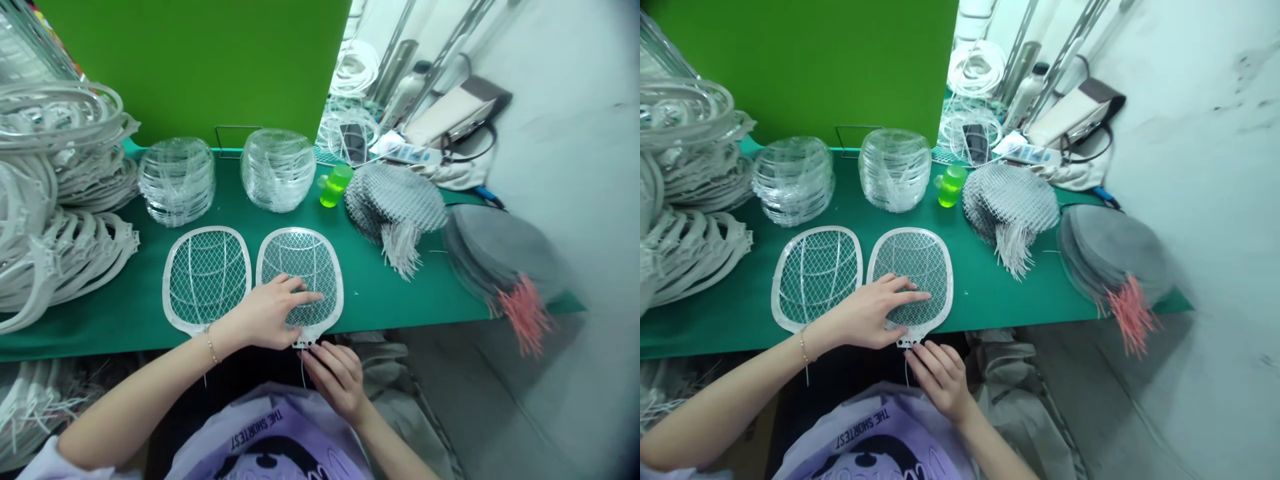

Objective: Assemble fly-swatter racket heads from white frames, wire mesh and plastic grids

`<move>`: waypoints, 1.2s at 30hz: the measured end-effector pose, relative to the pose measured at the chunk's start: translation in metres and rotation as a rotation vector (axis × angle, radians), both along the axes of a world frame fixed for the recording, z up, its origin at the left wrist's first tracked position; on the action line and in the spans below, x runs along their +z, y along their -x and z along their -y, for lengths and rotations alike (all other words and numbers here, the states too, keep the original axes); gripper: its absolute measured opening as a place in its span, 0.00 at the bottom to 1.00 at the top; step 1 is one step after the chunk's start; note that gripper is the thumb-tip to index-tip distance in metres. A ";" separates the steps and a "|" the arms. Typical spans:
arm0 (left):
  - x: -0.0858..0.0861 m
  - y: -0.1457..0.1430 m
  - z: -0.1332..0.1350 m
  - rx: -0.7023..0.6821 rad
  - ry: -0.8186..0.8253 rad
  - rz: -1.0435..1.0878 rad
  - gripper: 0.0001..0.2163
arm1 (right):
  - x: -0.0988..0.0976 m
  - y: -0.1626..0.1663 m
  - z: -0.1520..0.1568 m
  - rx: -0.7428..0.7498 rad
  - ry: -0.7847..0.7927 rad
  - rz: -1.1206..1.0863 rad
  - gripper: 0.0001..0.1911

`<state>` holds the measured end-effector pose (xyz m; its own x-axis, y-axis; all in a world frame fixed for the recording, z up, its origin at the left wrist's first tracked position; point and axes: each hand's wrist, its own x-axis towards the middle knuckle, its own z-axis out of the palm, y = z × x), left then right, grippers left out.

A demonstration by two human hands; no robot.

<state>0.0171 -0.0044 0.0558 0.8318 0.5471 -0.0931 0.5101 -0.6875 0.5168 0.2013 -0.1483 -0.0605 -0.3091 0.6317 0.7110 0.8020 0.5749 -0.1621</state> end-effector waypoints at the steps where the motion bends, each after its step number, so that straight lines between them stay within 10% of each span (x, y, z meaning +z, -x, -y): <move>1: 0.000 0.001 0.000 -0.002 0.003 -0.002 0.27 | 0.004 0.001 -0.003 0.010 -0.002 -0.006 0.17; 10: -0.006 -0.002 0.002 0.034 -0.043 0.007 0.28 | 0.043 0.028 -0.005 0.027 0.208 -0.283 0.19; 36: -0.001 -0.011 0.002 0.063 -0.011 -0.076 0.28 | 0.040 0.005 -0.014 0.272 0.146 0.052 0.13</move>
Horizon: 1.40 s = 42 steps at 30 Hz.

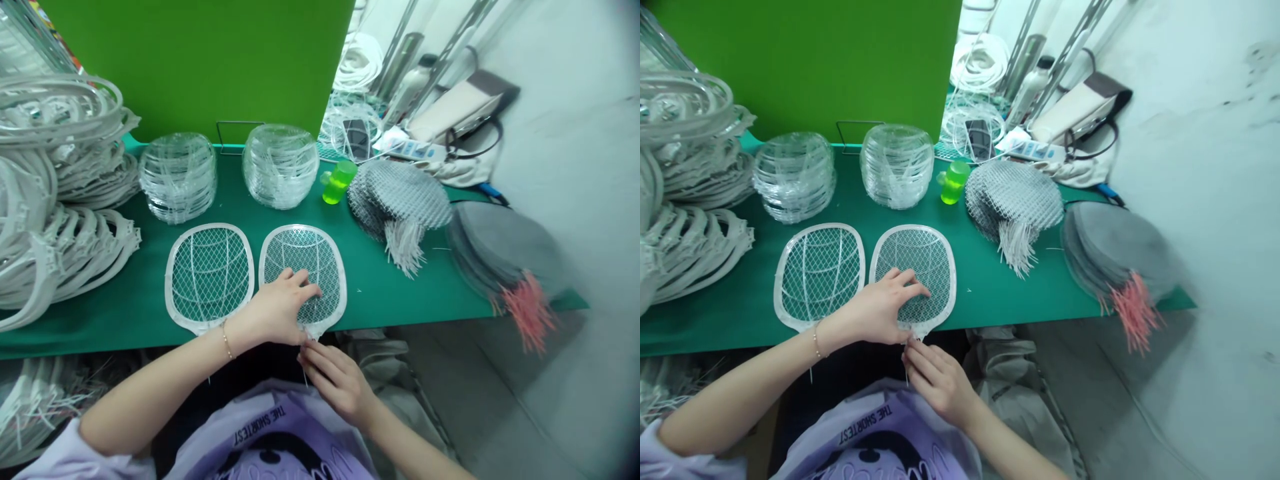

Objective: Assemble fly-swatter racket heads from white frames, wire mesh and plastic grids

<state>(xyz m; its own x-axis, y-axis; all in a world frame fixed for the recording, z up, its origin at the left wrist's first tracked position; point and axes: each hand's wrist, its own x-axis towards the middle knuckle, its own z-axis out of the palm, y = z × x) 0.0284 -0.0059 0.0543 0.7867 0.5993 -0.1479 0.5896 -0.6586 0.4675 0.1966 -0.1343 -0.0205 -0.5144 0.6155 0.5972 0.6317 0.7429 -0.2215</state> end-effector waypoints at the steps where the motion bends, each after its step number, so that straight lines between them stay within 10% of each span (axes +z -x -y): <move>1: 0.000 0.000 0.000 0.000 0.004 -0.007 0.28 | 0.003 0.000 -0.002 0.014 0.003 0.009 0.13; 17: 0.004 -0.005 0.000 -0.013 -0.009 -0.024 0.27 | 0.030 -0.001 -0.022 0.184 0.134 0.209 0.17; 42: 0.000 -0.002 -0.001 0.013 -0.015 0.027 0.33 | -0.030 -0.024 -0.007 0.079 -0.044 -0.092 0.22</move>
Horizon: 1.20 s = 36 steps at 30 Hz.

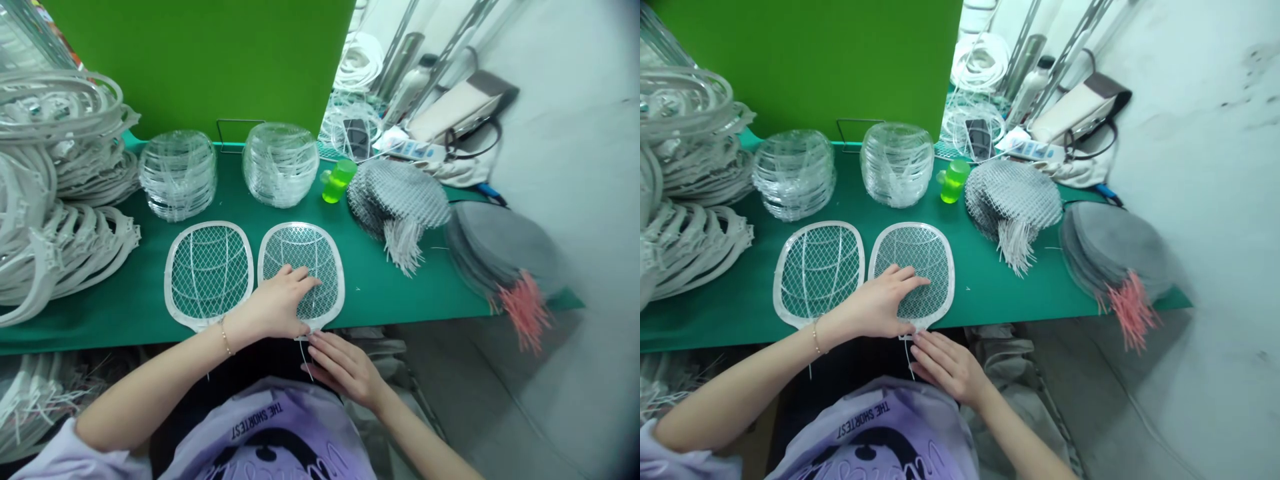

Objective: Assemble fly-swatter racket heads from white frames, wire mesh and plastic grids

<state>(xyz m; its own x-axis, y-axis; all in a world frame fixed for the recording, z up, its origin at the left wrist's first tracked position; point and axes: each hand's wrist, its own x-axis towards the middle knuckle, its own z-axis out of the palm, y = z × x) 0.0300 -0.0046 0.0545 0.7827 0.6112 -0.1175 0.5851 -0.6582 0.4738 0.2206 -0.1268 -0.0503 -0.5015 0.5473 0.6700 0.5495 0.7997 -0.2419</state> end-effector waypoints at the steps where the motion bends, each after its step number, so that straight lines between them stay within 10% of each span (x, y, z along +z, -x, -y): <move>1: 0.000 0.000 0.000 -0.001 -0.003 0.002 0.34 | 0.000 -0.001 0.000 0.006 -0.002 0.015 0.21; 28: -0.009 0.005 0.007 0.034 -0.023 0.053 0.37 | 0.028 0.005 0.005 -0.090 -0.024 0.233 0.16; 36: -0.003 0.039 0.007 0.131 -0.145 0.211 0.29 | 0.046 0.026 0.031 -0.237 0.005 -0.065 0.20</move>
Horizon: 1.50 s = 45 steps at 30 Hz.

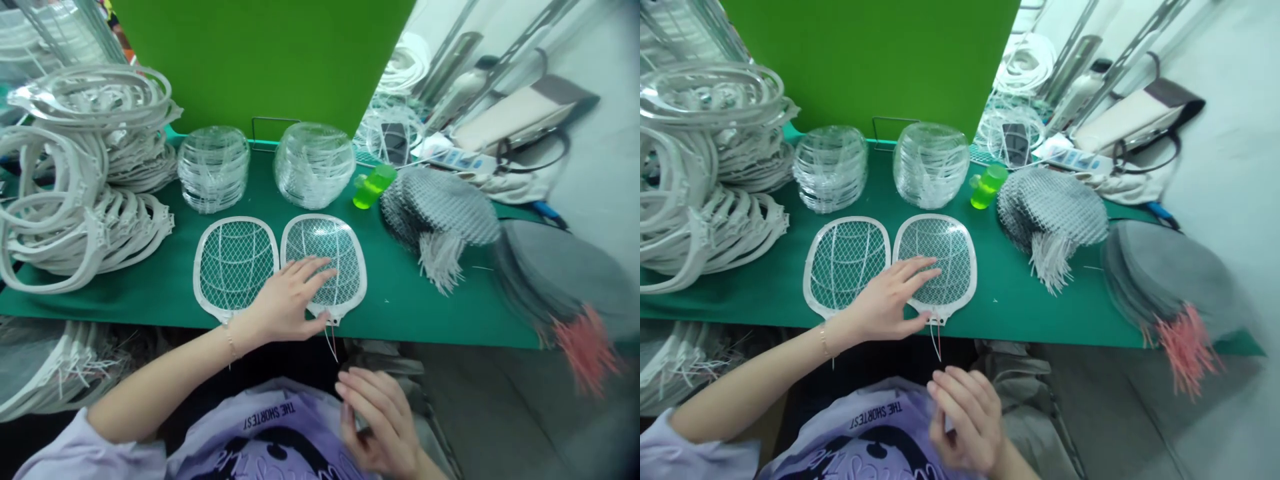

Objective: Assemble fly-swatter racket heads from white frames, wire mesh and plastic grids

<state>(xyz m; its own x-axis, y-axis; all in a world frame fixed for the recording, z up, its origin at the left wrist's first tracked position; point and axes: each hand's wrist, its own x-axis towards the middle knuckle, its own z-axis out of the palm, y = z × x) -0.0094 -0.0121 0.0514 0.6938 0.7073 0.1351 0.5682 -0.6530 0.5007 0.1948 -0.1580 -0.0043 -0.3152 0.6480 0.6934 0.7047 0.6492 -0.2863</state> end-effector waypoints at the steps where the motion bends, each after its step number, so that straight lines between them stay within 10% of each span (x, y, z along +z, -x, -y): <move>1: 0.007 0.019 0.001 0.009 0.002 -0.008 0.29 | 0.003 0.009 0.002 0.015 0.035 -0.006 0.18; 9: -0.004 0.154 0.034 0.025 0.114 -0.307 0.38 | -0.012 0.092 -0.034 0.174 0.121 0.099 0.19; 16: -0.029 0.134 0.053 0.109 -0.016 -0.208 0.30 | -0.041 0.115 -0.056 0.306 0.005 0.031 0.15; 30: -0.040 0.146 0.050 -0.041 -0.093 0.007 0.08 | -0.037 0.122 -0.055 0.333 0.011 -0.058 0.13; 45: -0.041 0.138 0.051 0.045 -0.045 0.032 0.08 | -0.028 0.115 -0.051 0.134 0.230 -0.224 0.12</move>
